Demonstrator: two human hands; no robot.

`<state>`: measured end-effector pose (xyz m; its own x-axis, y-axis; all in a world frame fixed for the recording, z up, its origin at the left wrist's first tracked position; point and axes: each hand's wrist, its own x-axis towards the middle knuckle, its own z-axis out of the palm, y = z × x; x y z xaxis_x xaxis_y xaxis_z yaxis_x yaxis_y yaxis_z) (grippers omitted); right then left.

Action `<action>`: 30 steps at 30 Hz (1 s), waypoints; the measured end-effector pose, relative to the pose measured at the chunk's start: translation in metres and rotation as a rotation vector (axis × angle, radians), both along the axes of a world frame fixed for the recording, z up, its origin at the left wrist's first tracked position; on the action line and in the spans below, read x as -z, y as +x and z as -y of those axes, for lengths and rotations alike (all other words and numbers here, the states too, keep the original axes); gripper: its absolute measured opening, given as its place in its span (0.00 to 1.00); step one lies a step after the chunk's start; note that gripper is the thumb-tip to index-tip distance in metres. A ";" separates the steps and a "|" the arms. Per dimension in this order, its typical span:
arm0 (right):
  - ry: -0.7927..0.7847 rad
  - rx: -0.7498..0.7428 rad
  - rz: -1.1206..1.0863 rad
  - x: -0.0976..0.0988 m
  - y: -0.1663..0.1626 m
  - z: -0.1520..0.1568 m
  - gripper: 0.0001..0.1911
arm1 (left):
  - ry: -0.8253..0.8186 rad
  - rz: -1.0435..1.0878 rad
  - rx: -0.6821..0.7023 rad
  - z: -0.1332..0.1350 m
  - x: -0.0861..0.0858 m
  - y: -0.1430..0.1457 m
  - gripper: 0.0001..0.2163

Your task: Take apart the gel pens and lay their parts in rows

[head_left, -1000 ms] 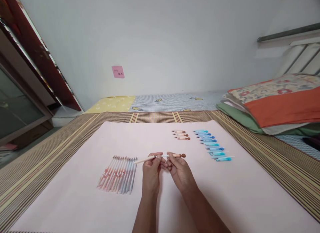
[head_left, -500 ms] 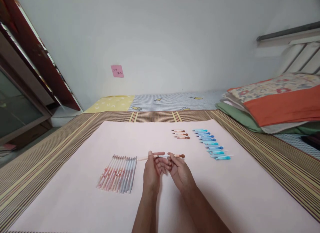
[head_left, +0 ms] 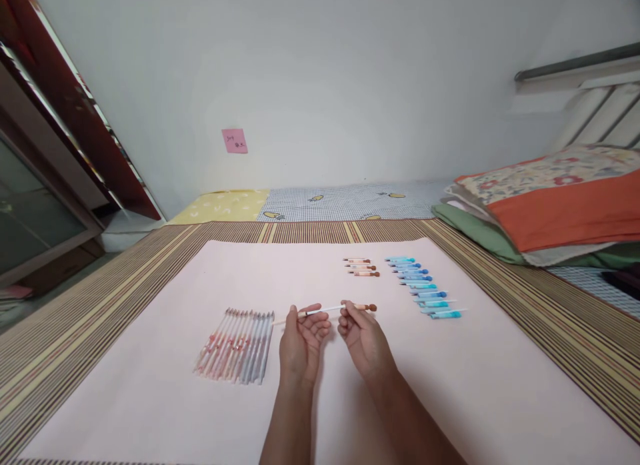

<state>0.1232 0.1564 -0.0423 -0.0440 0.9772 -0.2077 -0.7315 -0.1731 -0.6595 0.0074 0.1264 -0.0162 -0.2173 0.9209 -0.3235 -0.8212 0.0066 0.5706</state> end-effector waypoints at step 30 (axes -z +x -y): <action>-0.100 0.003 -0.193 0.040 0.026 -0.024 0.07 | 0.016 0.082 -0.026 -0.003 0.002 -0.003 0.16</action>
<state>0.1488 0.1804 -0.0818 -0.0896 0.9522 -0.2920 -0.8433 -0.2285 -0.4865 0.0044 0.1294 -0.0185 -0.2143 0.9205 -0.3266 -0.8650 -0.0235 0.5011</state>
